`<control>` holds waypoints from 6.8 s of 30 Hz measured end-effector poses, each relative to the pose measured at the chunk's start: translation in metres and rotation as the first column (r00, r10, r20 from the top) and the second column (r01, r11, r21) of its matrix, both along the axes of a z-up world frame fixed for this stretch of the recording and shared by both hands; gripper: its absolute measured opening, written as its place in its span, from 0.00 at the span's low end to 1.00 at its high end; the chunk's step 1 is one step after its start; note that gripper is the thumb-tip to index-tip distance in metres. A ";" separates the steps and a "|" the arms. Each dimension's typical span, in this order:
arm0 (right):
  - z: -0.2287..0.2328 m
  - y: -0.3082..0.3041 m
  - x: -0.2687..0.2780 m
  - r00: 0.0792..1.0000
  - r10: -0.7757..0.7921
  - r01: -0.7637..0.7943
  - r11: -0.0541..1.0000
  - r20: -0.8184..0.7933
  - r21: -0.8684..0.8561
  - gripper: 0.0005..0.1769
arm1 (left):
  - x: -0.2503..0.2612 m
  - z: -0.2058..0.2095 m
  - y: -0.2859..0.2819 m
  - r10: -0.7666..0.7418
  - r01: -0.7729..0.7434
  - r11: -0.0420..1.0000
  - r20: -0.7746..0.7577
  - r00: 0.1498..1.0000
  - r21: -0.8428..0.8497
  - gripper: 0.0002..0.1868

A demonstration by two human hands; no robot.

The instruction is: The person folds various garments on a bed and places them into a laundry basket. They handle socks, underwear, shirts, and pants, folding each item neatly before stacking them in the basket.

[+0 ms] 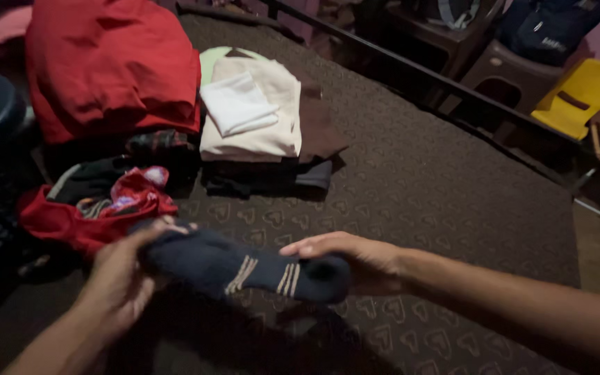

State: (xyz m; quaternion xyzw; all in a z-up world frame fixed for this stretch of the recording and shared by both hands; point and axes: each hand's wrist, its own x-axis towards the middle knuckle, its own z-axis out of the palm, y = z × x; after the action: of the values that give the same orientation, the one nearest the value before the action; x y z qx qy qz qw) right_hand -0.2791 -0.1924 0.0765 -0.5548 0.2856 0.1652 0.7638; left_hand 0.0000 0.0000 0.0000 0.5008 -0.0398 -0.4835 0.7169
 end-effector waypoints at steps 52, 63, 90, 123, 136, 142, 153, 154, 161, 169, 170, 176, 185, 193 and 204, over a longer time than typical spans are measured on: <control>-0.027 0.013 0.051 0.917 -0.385 0.358 0.909 0.103 0.213 0.58 | -0.046 0.046 -0.042 -0.310 0.311 0.950 0.051 0.949 -0.023 0.22; 0.044 -0.098 0.178 0.528 -0.379 0.829 0.424 0.760 -0.365 0.22 | 0.016 0.030 -0.071 -0.280 -0.004 0.957 0.931 0.233 0.289 0.24; -0.012 0.019 0.144 0.763 0.368 0.185 0.663 0.531 -0.725 0.48 | 0.008 0.061 -0.019 -0.113 0.167 0.980 0.993 0.028 0.107 0.20; 0.013 0.007 0.018 0.773 0.628 -0.463 0.455 -0.095 -0.761 0.22 | -0.018 0.092 -0.014 -0.681 0.463 0.514 0.672 -0.292 0.722 0.35; 0.036 0.062 -0.015 0.746 0.666 0.091 -0.072 0.020 -0.993 0.13 | -0.064 0.064 -0.022 0.211 -0.196 0.974 -0.142 0.967 0.115 0.23; 0.048 0.077 -0.013 0.864 0.456 0.151 0.168 0.213 -0.974 0.30 | -0.088 0.063 -0.019 -0.295 0.133 0.881 -0.307 0.905 -0.454 0.35; 0.017 0.047 0.021 0.979 -0.046 0.133 0.882 0.198 -0.452 0.20 | -0.070 0.075 -0.009 -0.530 0.419 0.806 -0.195 0.825 -0.417 0.42; 0.018 0.045 0.021 0.973 -0.083 0.170 0.889 0.216 -0.425 0.18 | -0.072 0.076 -0.010 -0.511 0.407 0.816 -0.184 0.840 -0.409 0.40; 0.019 0.029 0.020 0.897 -0.333 0.429 0.812 0.291 -0.395 0.13 | -0.087 0.088 -0.002 -0.224 0.232 0.972 -0.392 0.892 -0.027 0.46; 0.046 0.029 0.021 0.905 -0.024 0.315 0.707 0.424 -0.633 0.24 | -0.079 0.072 -0.021 -0.179 0.182 0.983 0.402 0.898 0.030 0.19; 0.052 0.031 0.021 0.932 0.028 0.255 0.657 0.362 -0.709 0.24 | -0.075 0.071 -0.022 -0.156 0.158 0.987 0.493 0.856 0.037 0.18; 0.067 0.045 0.023 0.932 0.320 0.116 0.177 0.168 -0.977 0.26 | -0.061 0.091 -0.024 -0.237 0.344 0.939 0.726 0.646 0.001 0.15; 0.058 0.016 0.061 0.818 0.051 0.277 0.837 0.572 -0.471 0.17 | -0.057 0.136 -0.033 -0.219 0.289 0.957 0.649 0.729 -0.002 0.25; 0.043 0.019 0.097 0.747 -0.391 0.407 0.908 0.538 0.096 0.23 | -0.043 0.104 -0.048 -0.213 0.249 0.966 0.337 0.917 -0.065 0.19; 0.009 -0.008 0.138 0.862 -0.461 0.463 0.885 0.212 0.045 0.22 | -0.009 0.071 -0.079 0.016 -0.194 0.981 0.993 0.120 0.008 0.25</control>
State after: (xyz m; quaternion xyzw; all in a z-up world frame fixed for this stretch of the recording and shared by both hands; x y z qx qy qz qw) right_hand -0.1406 -0.2006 0.0856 -0.4876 0.3258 -0.0847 0.8056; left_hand -0.0089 -0.0788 0.0705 0.7434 -0.4347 0.0179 0.5080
